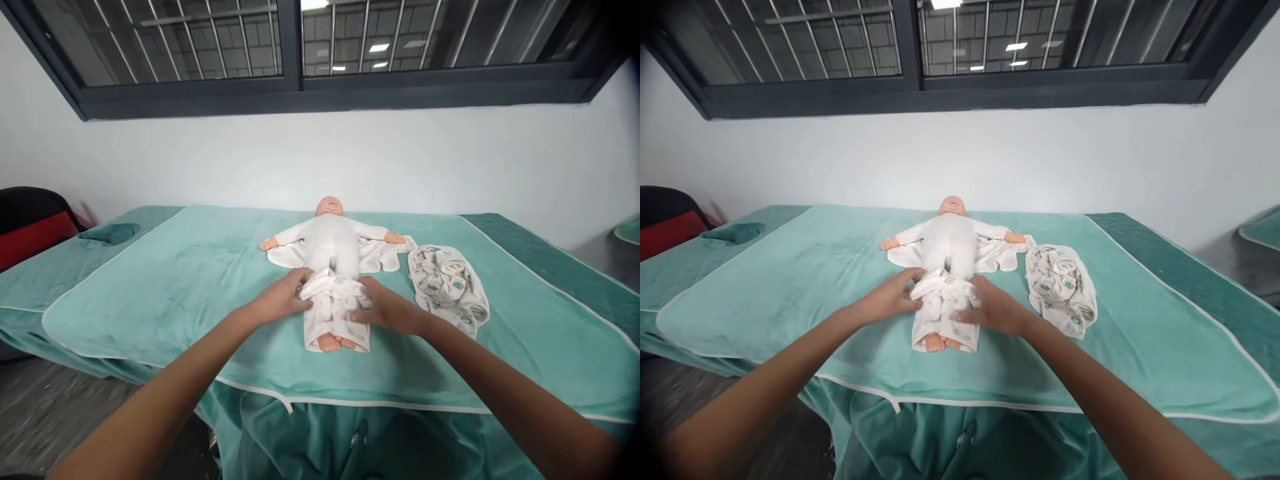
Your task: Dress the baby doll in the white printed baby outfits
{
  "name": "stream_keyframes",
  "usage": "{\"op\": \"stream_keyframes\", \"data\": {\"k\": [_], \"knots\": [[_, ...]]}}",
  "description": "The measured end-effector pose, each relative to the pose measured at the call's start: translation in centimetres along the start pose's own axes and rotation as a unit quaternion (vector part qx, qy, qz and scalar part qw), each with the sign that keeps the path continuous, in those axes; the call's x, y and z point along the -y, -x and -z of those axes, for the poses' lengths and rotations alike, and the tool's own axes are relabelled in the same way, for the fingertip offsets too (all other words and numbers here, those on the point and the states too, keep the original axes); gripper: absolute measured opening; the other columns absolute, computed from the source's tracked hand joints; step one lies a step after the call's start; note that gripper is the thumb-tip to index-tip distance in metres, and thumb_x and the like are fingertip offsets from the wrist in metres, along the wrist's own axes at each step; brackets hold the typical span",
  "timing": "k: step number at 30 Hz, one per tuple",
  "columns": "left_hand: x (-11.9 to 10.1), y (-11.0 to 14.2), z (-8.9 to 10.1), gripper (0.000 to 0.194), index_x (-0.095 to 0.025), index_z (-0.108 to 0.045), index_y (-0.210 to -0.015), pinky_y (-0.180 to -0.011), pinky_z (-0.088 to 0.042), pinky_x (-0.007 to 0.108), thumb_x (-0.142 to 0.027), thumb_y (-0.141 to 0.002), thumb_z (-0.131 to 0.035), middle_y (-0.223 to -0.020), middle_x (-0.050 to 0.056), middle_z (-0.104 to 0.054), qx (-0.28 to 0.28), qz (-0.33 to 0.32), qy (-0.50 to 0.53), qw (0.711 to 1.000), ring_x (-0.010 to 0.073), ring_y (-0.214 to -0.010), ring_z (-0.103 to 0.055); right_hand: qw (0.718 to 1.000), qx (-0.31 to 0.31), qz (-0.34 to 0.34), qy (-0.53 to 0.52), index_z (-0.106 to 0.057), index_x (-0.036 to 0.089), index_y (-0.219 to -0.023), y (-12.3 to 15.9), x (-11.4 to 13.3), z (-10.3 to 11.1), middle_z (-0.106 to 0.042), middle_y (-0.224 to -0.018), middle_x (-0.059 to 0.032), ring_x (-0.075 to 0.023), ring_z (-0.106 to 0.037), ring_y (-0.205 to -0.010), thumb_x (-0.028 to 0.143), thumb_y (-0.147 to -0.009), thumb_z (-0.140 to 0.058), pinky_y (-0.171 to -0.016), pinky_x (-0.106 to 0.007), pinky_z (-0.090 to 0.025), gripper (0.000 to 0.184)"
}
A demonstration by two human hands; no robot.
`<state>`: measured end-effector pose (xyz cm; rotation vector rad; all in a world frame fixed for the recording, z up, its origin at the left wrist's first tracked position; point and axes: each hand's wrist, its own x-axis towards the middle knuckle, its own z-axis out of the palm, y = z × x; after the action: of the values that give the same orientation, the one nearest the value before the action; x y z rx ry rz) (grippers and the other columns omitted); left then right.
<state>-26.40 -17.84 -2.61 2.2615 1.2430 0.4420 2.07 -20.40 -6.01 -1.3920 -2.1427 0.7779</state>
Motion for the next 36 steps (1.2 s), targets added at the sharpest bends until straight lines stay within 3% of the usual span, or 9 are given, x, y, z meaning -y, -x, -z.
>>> {"op": "stream_keyframes", "data": {"k": [3, 5, 9, 14, 17, 21, 25, 30, 36], "knots": [[-1.3, 2.2, -0.6, 0.098, -0.033, -0.027, -0.150, -0.093, -0.049, 0.039, -0.052, -0.068, -0.076, -0.146, 0.011, -0.039, 0.057, -0.014, 0.012, 0.998, 0.0298, -0.116, -0.057, 0.995, 0.034, 0.041, 0.088, -0.044, 0.017, -0.134, 2.0, 0.6, -0.7, -0.055, -0.131, -0.0179, -0.0385, -0.052, -0.120, 0.063, -0.051, -0.084, -0.094, -0.048, -0.045, 0.103], [-2.3, 3.2, -1.4, 0.112, -0.035, -0.017, -0.155, -0.091, -0.050, 0.043, -0.058, -0.064, -0.078, -0.148, 0.014, -0.031, 0.082, -0.006, -0.014, 0.997, 0.0335, -0.116, -0.058, 0.986, 0.006, 0.027, 0.163, -0.041, 0.013, -0.135, 2.6, 1.3, -1.8, -0.052, -0.133, -0.0224, -0.0414, -0.049, -0.124, 0.061, -0.050, -0.086, -0.097, -0.052, -0.043, 0.107], [-3.3, 4.0, -3.3, 0.117, -0.029, -0.020, -0.155, -0.093, -0.048, 0.049, -0.060, -0.060, -0.080, -0.144, 0.018, -0.034, 0.046, -0.013, -0.124, 0.991, 0.0399, -0.117, -0.057, 0.965, -0.066, 0.005, 0.254, -0.051, 0.017, -0.113, 3.0, 2.9, -3.6, -0.062, -0.115, -0.0183, -0.0375, -0.058, -0.109, 0.058, -0.066, -0.077, -0.088, -0.048, -0.046, 0.067], [-4.4, 4.7, -3.2, 0.068, -0.026, -0.045, -0.139, -0.091, -0.047, 0.043, -0.052, -0.079, -0.065, -0.124, 0.010, -0.059, 0.014, -0.072, -0.149, 0.986, 0.0324, -0.111, -0.060, 0.958, -0.080, 0.007, 0.276, -0.053, 0.021, -0.094, 4.2, 4.5, -3.8, -0.068, -0.089, -0.0120, -0.0311, -0.065, -0.086, 0.059, -0.086, -0.054, -0.077, -0.040, -0.044, 0.039], [-6.0, 5.4, -2.1, 0.046, -0.028, -0.053, -0.126, -0.080, -0.048, 0.036, -0.050, -0.086, -0.056, -0.112, 0.004, -0.068, 0.031, -0.050, -0.086, 0.995, 0.0271, -0.098, -0.064, 0.969, -0.042, -0.022, 0.242, -0.056, 0.022, -0.091, 4.9, 5.4, -2.8, -0.069, -0.076, -0.0084, -0.0283, -0.065, -0.073, 0.055, -0.085, -0.055, -0.065, -0.034, -0.040, 0.034], [-8.0, 5.8, 0.0, 0.043, -0.026, -0.058, -0.120, -0.073, -0.047, 0.030, -0.041, -0.080, -0.062, -0.106, 0.003, -0.069, 0.065, -0.005, -0.015, 0.998, 0.0254, -0.095, -0.064, 0.996, 0.079, -0.046, 0.015, -0.062, 0.022, -0.083, 5.3, 7.0, -0.3, -0.071, -0.085, -0.0028, -0.0226, -0.063, -0.078, 0.040, -0.084, -0.058, -0.064, -0.029, -0.040, 0.018], [-9.5, 5.8, 3.5, 0.046, -0.022, -0.063, -0.111, -0.074, -0.047, 0.027, -0.043, -0.071, -0.073, -0.109, 0.003, -0.067, 0.233, -0.001, 0.065, 0.970, 0.0242, -0.099, -0.063, 0.956, 0.248, -0.065, -0.139, -0.068, 0.020, -0.096, 5.9, 9.6, 3.4, -0.071, -0.095, -0.0021, -0.0227, -0.063, -0.087, 0.050, -0.079, -0.067, -0.070, -0.027, -0.045, 0.035], [-13.5, 6.5, 9.1, 0.069, -0.028, -0.059, -0.129, -0.079, -0.046, 0.028, -0.049, -0.067, -0.079, -0.119, 0.004, -0.066, 0.298, 0.015, -0.005, 0.954, 0.0235, -0.102, -0.061, 0.948, 0.315, 0.039, -0.011, -0.064, 0.021, -0.094, 6.9, 14.5, 7.9, -0.066, -0.091, -0.0011, -0.0188, -0.058, -0.081, 0.061, -0.081, -0.063, -0.067, -0.026, -0.040, 0.042], [-20.3, 6.8, 12.7, 0.034, -0.022, -0.075, -0.096, -0.074, -0.047, 0.026, -0.042, -0.069, -0.077, -0.094, 0.000, -0.073, 0.338, -0.031, -0.074, 0.938, 0.0214, -0.090, -0.062, 0.945, 0.222, 0.108, 0.215, -0.061, 0.021, -0.083, 6.8, 20.5, 11.6, -0.060, -0.074, 0.0001, -0.0168, -0.052, -0.068, 0.062, -0.079, -0.062, -0.061, -0.027, -0.033, 0.042]]}}
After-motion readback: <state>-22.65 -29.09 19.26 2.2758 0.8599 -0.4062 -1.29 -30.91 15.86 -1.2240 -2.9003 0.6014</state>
